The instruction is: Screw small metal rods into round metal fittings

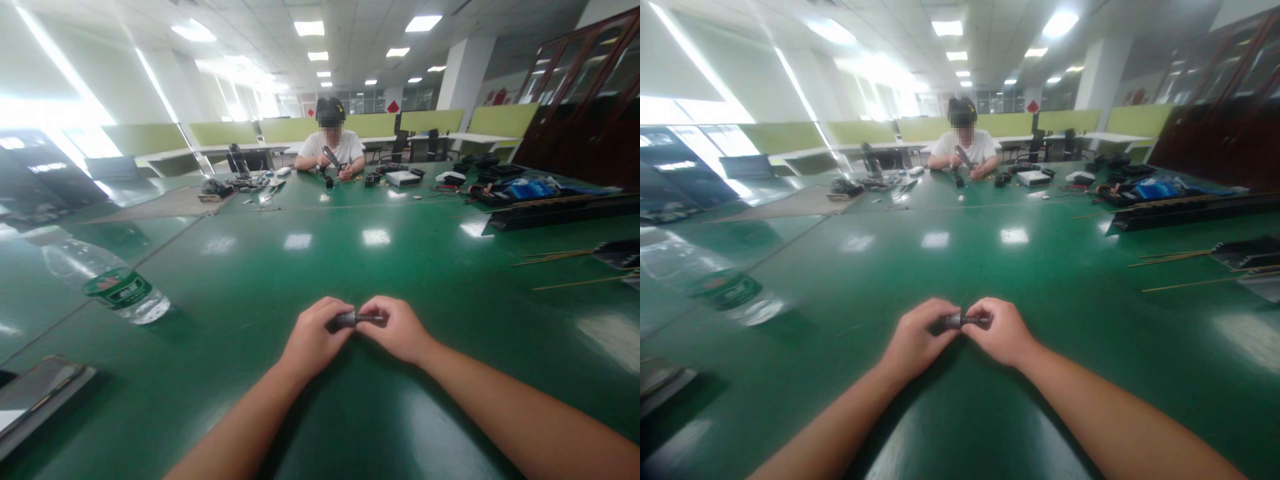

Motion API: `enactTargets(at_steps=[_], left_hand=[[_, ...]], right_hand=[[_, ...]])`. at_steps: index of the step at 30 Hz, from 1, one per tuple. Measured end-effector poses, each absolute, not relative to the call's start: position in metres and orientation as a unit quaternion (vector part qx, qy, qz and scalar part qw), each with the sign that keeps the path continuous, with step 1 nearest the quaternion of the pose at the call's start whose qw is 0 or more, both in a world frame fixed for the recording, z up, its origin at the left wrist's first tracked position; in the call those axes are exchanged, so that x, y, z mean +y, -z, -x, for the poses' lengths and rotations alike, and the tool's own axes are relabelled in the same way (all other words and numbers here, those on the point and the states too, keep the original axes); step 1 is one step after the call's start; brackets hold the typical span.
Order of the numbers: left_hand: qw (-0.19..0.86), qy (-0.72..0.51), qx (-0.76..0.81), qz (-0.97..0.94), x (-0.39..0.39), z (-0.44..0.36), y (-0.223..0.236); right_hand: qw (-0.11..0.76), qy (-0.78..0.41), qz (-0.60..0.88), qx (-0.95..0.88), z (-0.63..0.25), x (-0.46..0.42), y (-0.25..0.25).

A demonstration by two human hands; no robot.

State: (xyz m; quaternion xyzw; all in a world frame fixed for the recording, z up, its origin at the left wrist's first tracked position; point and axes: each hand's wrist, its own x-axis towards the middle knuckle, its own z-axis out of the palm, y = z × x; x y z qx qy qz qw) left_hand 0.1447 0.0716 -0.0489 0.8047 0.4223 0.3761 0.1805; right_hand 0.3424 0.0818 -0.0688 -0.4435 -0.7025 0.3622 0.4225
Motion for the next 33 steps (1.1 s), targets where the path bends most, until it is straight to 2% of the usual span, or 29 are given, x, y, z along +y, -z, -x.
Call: enactTargets(at_steps=[33], left_hand=[[0.129, -0.403, 0.422, -0.802, 0.075, -0.131, 0.043]], right_hand=[[0.44, -0.305, 0.474, -0.699, -0.345, 0.081, 0.067]])
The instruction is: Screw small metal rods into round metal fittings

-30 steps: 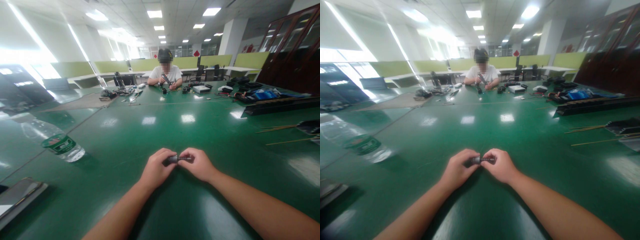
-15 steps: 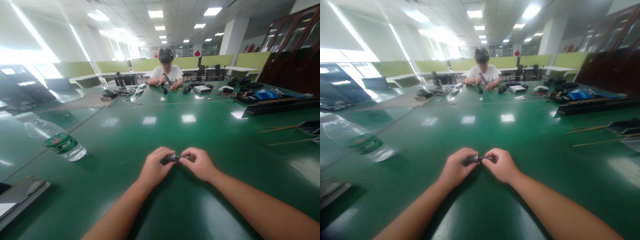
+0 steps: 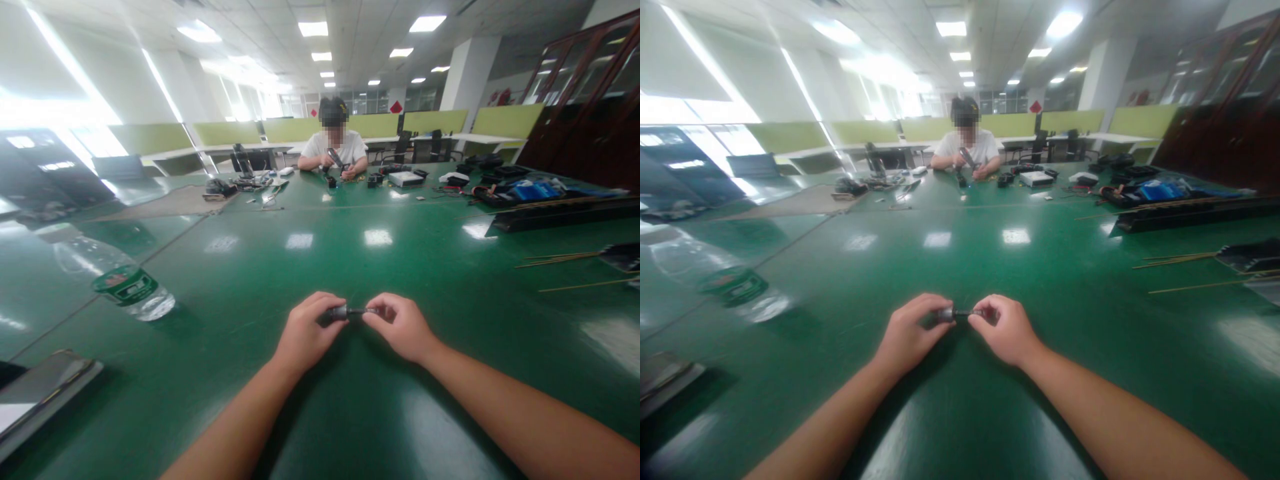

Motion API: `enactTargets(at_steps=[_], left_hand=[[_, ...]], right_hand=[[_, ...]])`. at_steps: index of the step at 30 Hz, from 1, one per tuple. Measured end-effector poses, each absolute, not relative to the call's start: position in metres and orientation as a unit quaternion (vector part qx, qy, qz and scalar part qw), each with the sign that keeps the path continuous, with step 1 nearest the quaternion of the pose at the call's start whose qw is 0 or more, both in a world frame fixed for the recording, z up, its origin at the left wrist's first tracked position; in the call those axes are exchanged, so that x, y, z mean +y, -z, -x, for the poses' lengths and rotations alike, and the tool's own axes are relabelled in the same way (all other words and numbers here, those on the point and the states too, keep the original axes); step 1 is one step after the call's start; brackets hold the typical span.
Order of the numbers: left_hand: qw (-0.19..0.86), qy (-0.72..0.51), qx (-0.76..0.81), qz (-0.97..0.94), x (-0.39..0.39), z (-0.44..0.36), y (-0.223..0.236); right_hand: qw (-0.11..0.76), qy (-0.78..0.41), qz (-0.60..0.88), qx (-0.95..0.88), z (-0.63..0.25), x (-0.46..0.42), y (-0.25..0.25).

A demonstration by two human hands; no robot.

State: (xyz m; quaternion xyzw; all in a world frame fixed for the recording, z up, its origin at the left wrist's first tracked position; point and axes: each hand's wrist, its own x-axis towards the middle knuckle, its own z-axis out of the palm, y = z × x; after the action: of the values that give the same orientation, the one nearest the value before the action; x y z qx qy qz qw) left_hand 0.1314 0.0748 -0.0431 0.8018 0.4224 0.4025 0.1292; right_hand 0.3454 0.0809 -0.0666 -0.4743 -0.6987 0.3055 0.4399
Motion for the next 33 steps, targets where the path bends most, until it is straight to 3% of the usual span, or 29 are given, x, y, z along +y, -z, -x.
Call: enactTargets(at_steps=[24, 29, 33], left_hand=[[0.131, -0.387, 0.45, -0.794, 0.077, -0.126, 0.042], [0.111, -0.408, 0.543, -0.725, 0.082, -0.119, 0.041], [0.237, -0.471, 0.586, -0.615, 0.09, -0.113, 0.041]], right_hand=[[0.433, -0.366, 0.495, -0.658, -0.348, 0.083, 0.07], [0.487, -0.426, 0.469, -0.601, -0.352, 0.089, 0.074], [0.556, -0.464, 0.452, -0.521, -0.352, 0.095, 0.077]])
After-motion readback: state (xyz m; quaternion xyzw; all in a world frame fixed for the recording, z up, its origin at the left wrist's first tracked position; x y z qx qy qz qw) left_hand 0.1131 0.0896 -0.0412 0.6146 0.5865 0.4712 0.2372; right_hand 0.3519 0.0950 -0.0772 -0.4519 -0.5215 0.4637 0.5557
